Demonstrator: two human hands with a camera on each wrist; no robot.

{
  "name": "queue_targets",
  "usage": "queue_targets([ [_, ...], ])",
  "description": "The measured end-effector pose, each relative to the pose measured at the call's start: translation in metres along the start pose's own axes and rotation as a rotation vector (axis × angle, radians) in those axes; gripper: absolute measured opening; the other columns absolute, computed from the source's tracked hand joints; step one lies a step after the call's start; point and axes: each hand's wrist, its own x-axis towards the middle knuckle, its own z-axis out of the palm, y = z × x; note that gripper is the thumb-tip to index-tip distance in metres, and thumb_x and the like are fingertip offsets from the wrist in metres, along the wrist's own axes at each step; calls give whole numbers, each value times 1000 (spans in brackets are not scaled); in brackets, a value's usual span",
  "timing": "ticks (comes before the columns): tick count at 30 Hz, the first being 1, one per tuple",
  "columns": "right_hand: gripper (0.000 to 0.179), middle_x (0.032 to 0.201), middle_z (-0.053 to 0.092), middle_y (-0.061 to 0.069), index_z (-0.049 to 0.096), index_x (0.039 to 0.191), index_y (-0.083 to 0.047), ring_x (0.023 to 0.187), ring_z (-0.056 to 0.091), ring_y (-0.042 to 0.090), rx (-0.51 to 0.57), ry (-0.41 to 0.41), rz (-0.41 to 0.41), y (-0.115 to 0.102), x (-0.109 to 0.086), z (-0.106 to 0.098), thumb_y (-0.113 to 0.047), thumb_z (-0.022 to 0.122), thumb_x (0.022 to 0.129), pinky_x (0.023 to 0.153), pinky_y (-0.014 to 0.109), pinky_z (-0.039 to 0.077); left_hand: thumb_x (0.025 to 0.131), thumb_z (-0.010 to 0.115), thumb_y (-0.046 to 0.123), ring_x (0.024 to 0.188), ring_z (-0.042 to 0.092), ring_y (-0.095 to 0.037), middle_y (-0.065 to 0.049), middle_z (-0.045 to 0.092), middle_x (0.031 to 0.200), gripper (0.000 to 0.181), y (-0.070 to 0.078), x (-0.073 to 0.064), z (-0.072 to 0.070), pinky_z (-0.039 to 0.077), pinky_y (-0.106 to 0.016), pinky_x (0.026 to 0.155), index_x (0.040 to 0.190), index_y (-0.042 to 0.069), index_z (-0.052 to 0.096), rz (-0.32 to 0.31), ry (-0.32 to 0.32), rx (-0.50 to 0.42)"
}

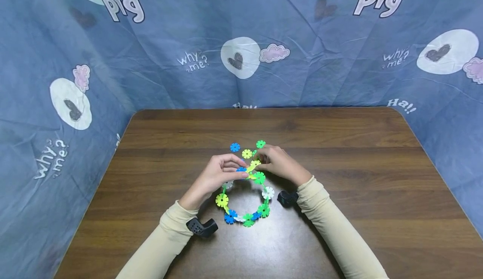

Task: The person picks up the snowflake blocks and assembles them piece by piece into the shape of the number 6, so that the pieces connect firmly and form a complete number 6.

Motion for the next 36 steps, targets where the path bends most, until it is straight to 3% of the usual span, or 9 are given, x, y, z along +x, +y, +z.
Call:
queue_targets([
  [6,18,88,74,8,69,98,-5,73,68,12,180,-19,81,0,-4,-6,-9,82,88,66,24,59,87,83,13,103,71,-19,-25,72,118,26,0,0,0,58,-30,91,110,2,74,-15,35,39],
  [12,15,90,77,18,70,104,4,74,76,31,621,10,127,-4,-15,-24,-4,75,93,71,47,65,89,82,14,98,71,-14,-24,74,115,24,1,0,-1,58,-31,89,109,3,75,-23,45,24],
  [15,19,92,79,17,72,107,5,81,78,38,749,33,135,-10,-20,-33,-7,75,93,77,56,63,89,81,14,96,72,-14,-20,76,111,23,1,1,-1,59,-29,86,108,3,75,-22,50,11],
  [20,18,92,80,12,72,106,3,84,78,36,788,13,136,-16,-23,-37,-8,76,93,81,60,61,90,80,11,93,72,-11,-17,77,107,22,0,1,-1,60,-26,83,108,0,74,-20,51,-12],
  [26,17,93,79,20,70,103,6,83,79,31,812,-9,126,-22,-22,-36,-5,76,92,82,60,60,86,83,9,94,72,-13,-17,77,108,25,0,1,-1,59,-27,85,109,0,74,-21,54,-19],
  [29,16,90,79,17,71,101,3,80,79,30,771,-7,133,-25,-22,-35,-8,78,91,70,49,64,85,84,10,95,72,-13,-15,77,109,27,0,1,0,59,-27,86,109,2,76,-9,54,1],
  [31,14,88,79,14,73,99,0,79,78,33,733,1,135,-27,-23,-35,-10,79,90,59,39,61,86,84,11,96,72,-13,-14,77,112,27,-1,1,0,60,-27,86,110,3,77,7,50,16],
  [36,11,84,79,12,76,96,-3,71,75,28,672,20,128,-32,-23,-33,-12,79,91,54,29,54,88,83,12,96,75,-14,-15,78,116,27,0,-1,0,62,-25,82,113,2,78,70,30,49],
])
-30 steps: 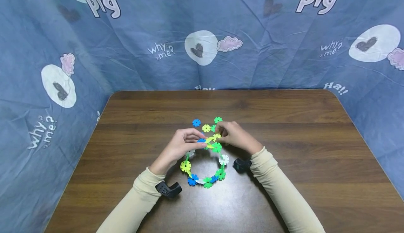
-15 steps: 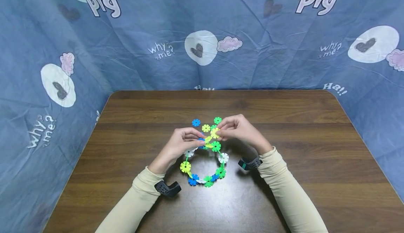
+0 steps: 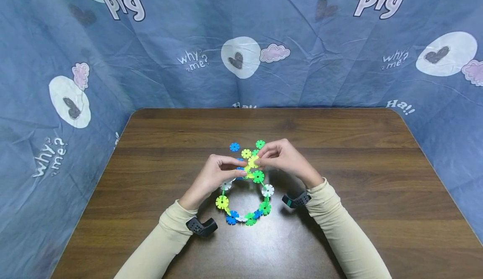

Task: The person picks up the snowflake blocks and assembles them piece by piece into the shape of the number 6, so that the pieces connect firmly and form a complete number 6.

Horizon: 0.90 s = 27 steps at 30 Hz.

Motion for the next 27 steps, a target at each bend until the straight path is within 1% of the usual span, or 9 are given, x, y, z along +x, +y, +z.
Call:
queue_targets([
  [2,9,83,79,12,77,95,-4,65,72,22,-15,0,-4,1,0,1,-12,79,91,53,27,53,88,83,11,95,76,-14,-16,78,114,26,0,0,0,62,-24,80,111,2,79,28,-3,23],
  [3,8,83,79,12,77,94,-5,62,70,21,-28,1,-5,1,0,1,-13,78,91,50,26,48,88,82,11,94,75,-15,-16,78,113,25,0,-1,0,62,-24,79,110,1,79,40,-5,32],
  [5,6,81,79,12,78,93,-6,56,64,22,-44,-1,-9,1,0,1,-12,78,91,46,24,41,88,82,10,94,75,-15,-17,78,112,22,1,-1,1,62,-24,78,109,1,80,60,-12,44],
  [6,5,81,79,12,79,93,-7,55,63,23,-44,-2,-11,1,0,1,-12,78,91,46,24,41,88,81,9,94,75,-14,-17,78,111,21,1,-2,1,62,-24,78,108,1,80,68,-16,44],
  [12,6,82,79,15,78,94,-4,65,72,34,-61,-11,-34,0,0,1,-8,77,91,49,29,50,89,79,2,94,73,-7,-23,76,112,19,0,-2,5,62,-23,80,106,-5,78,103,-26,9],
  [17,8,82,78,17,78,94,-2,70,73,40,-90,-15,-43,-1,0,1,-8,76,91,57,39,59,89,79,3,95,72,-5,-23,76,111,19,-1,-2,7,62,-23,81,106,-6,78,96,-31,0],
  [23,8,82,77,18,77,94,1,70,73,37,-55,-1,-58,-2,0,4,-5,76,91,70,54,63,90,78,2,95,72,-4,-23,76,112,19,-2,-1,8,62,-24,83,107,-6,78,80,-19,-16],
  [26,9,82,77,17,77,94,0,72,74,34,-30,30,-45,0,0,5,-7,77,90,73,56,63,90,77,1,94,73,-3,-25,75,113,20,-2,0,8,62,-24,83,109,-6,77,62,-8,-45],
  [27,9,83,77,18,77,94,0,72,75,32,-17,41,-37,1,0,6,-8,78,90,73,54,63,90,77,1,94,73,-3,-25,75,113,20,-1,0,8,62,-24,83,109,-7,77,60,-4,-54],
])
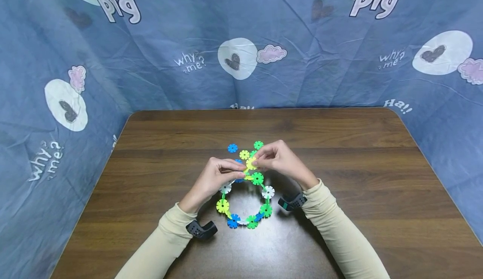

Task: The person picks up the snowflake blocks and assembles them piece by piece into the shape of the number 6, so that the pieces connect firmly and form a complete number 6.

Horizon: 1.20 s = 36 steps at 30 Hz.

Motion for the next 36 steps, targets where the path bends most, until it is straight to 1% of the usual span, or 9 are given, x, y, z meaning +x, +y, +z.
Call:
queue_targets([
  [4,11,84,77,20,76,94,1,71,75,23,54,37,22,3,2,4,-8,78,89,75,49,64,90,77,2,96,74,-4,-25,75,113,21,2,-1,-2,62,-24,83,110,-7,77,3,16,-11],
  [6,11,83,77,18,76,94,2,70,75,18,80,55,27,4,3,6,-8,77,89,74,45,65,90,77,2,97,74,-6,-26,75,112,21,3,-1,-3,62,-24,83,109,-7,77,4,30,-14],
  [10,14,80,78,14,75,94,5,69,74,14,107,78,39,3,3,8,-8,77,89,73,39,65,91,76,1,97,74,-7,-28,74,113,20,3,0,-3,61,-23,83,109,-9,76,1,41,-15],
  [12,14,82,77,17,74,94,5,69,74,15,119,72,47,3,2,8,-8,77,90,73,39,65,91,76,1,97,74,-6,-29,74,112,20,3,0,-3,61,-22,83,108,-9,76,2,41,-14],
  [16,14,85,77,23,75,95,4,70,74,18,87,56,42,2,2,7,-9,77,90,75,43,65,91,76,2,96,73,-4,-30,74,112,20,2,0,-2,61,-22,83,107,-10,76,8,32,-17],
  [22,10,80,78,15,78,91,-2,69,73,25,-54,63,12,0,2,8,-12,77,90,71,48,63,92,76,2,97,72,-5,-29,74,111,22,0,0,-1,60,-20,82,107,-13,75,25,26,3],
  [28,10,81,77,17,78,92,-1,68,72,21,-36,41,34,1,4,8,-11,76,89,73,49,63,90,78,3,95,72,-3,-23,77,107,17,2,0,-1,61,-23,81,103,-7,78,13,43,34],
  [32,12,82,78,15,76,95,3,70,75,18,19,26,55,2,4,7,-9,76,91,78,48,64,90,79,7,92,74,-8,-19,78,106,18,3,1,-5,61,-25,81,105,-3,78,-29,30,36],
  [36,13,84,79,13,76,99,3,70,75,15,54,8,80,4,4,7,-8,76,92,78,49,64,93,77,11,98,74,-14,-19,74,114,29,2,2,-11,61,-27,87,119,-1,71,-106,-26,0],
])
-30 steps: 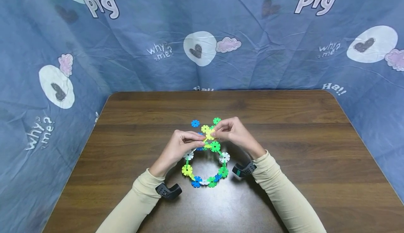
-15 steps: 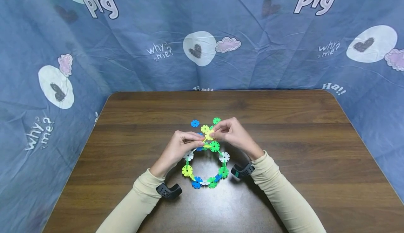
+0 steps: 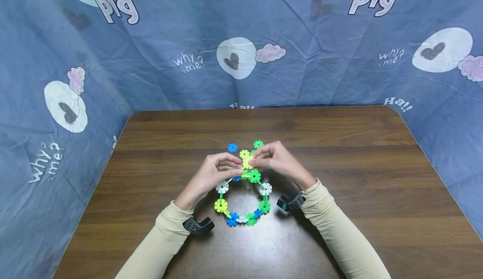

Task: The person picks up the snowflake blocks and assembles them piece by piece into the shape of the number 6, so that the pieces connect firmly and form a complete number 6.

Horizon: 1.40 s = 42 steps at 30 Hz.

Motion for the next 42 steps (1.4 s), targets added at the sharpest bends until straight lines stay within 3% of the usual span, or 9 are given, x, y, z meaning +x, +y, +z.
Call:
queue_targets([
  [4,16,87,80,10,77,106,1,70,73,13,-14,-65,-10,5,3,3,-11,74,95,75,47,64,97,74,15,100,74,-15,-17,73,119,32,-2,1,-5,60,-27,88,125,2,68,-45,-19,10],
  [11,28,98,78,16,75,117,0,77,74,19,-45,-147,-32,17,10,3,-21,61,106,73,44,65,97,72,14,80,69,-9,-7,75,93,16,-2,1,-10,57,-23,75,102,-1,74,-24,-61,135],
  [15,23,90,77,9,76,116,-5,68,70,14,-253,-133,-29,27,14,4,-18,71,99,64,31,62,99,68,11,82,65,-8,-5,72,90,12,-1,-1,-16,55,-23,76,98,0,73,-21,-140,220],
  [20,32,79,67,-3,77,115,-9,67,58,5,-569,-113,-120,33,20,15,-22,85,87,64,21,52,99,65,11,85,64,-9,-6,71,93,11,0,-2,-22,54,-26,80,98,1,70,-53,-215,262],
  [24,30,82,70,-4,77,107,-10,71,57,3,-661,-86,-160,32,21,20,-23,88,83,67,20,51,99,65,10,87,64,-9,-7,71,94,11,-1,-2,-22,53,-26,81,100,0,69,-57,-227,260],
  [31,25,88,73,2,70,99,-9,69,62,5,-538,-88,-108,32,21,16,-13,88,81,64,21,56,100,64,12,86,63,-12,-8,70,92,12,0,-3,-23,55,-27,80,100,0,68,-71,-194,230],
  [34,21,86,74,9,67,99,-4,69,68,11,-387,-81,-61,32,20,11,-7,84,86,63,26,61,101,64,12,86,64,-11,-4,70,91,14,-2,-2,-22,56,-27,81,101,-1,67,-88,-178,196],
  [36,19,89,75,14,68,103,-1,67,73,23,-263,-63,-43,30,19,6,-5,80,89,61,34,63,102,63,13,85,63,-10,-2,69,90,15,-3,-1,-20,56,-26,80,102,-2,67,-92,-160,174],
  [42,16,98,78,22,73,108,2,77,75,40,-21,-20,-137,23,11,-7,-7,74,94,72,47,64,102,64,13,81,63,-8,4,68,90,15,-1,2,-13,54,-23,74,104,-2,67,-56,-74,100],
])
